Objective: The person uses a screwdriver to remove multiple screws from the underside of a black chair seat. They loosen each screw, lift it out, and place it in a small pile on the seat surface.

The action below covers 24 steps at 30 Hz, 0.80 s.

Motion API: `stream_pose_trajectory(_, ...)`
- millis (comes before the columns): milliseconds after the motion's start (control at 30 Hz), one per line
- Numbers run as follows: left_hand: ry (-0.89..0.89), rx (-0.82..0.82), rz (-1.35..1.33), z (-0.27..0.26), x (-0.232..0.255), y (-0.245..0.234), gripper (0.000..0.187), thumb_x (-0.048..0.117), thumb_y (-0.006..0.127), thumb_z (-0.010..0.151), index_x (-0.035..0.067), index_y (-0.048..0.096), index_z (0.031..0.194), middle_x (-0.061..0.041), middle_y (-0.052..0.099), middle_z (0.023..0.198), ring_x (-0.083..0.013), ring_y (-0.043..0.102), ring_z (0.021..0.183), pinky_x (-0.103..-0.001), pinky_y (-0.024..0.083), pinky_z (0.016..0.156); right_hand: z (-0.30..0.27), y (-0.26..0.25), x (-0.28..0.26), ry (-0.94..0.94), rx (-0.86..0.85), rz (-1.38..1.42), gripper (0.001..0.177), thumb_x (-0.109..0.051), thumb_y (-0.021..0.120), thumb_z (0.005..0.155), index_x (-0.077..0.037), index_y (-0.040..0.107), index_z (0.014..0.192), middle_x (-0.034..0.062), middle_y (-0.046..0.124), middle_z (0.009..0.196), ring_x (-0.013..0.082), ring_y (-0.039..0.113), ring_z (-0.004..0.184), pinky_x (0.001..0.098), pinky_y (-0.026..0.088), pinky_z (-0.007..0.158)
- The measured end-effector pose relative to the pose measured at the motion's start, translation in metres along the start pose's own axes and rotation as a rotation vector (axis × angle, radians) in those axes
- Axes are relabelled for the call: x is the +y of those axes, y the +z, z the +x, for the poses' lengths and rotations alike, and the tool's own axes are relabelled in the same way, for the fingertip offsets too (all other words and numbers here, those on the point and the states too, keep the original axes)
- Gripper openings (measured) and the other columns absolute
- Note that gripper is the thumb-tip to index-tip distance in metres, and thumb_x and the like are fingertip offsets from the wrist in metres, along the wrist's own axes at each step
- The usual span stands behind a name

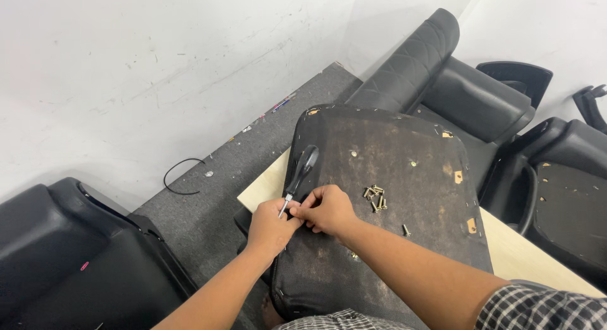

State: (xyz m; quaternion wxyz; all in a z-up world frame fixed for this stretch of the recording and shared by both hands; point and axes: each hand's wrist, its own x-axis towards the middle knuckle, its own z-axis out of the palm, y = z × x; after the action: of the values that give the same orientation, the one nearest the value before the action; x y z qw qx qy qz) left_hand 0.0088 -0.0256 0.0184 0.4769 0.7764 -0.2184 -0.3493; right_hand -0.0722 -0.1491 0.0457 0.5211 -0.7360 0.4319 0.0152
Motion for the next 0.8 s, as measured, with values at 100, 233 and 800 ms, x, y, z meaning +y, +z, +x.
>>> stream_pose_trajectory(100,0.021,-0.014,0.049,0.001,0.003,0.000,0.013,0.017,0.079,0.083,0.007,0.078,0.091,-0.002,0.071,0.072,-0.0088,0.063,0.063,-0.028,0.050,0.061,-0.002,-0.001,-0.001,0.027,-0.001,-0.012,0.026,-0.022,0.088,0.078,-0.003,0.071,0.074,0.0068,0.070,0.068,0.0110,0.063,0.055,0.0253,0.050,0.047)
stream_pose_trajectory(233,0.004,-0.008,0.110,0.003,0.003,0.000,0.018,0.022,0.077,0.087,0.004,0.077,0.089,-0.004,0.071,0.070,-0.0117,0.065,0.063,-0.030,0.051,0.062,-0.002,-0.001,-0.001,-0.011,-0.001,0.011,0.033,-0.028,0.088,0.077,-0.002,0.070,0.085,0.0068,0.070,0.069,0.0123,0.062,0.053,0.0258,0.048,0.046)
stream_pose_trajectory(800,-0.006,-0.036,-0.053,0.016,-0.009,-0.001,0.019,0.017,0.084,0.079,0.005,0.083,0.094,0.000,0.072,0.069,-0.0079,0.064,0.065,-0.025,0.051,0.067,0.028,-0.025,-0.002,-0.194,0.099,0.606,0.020,-0.021,0.066,0.096,-0.004,0.059,0.100,0.0029,0.059,0.074,0.0130,0.062,0.063,0.0295,0.052,0.056)
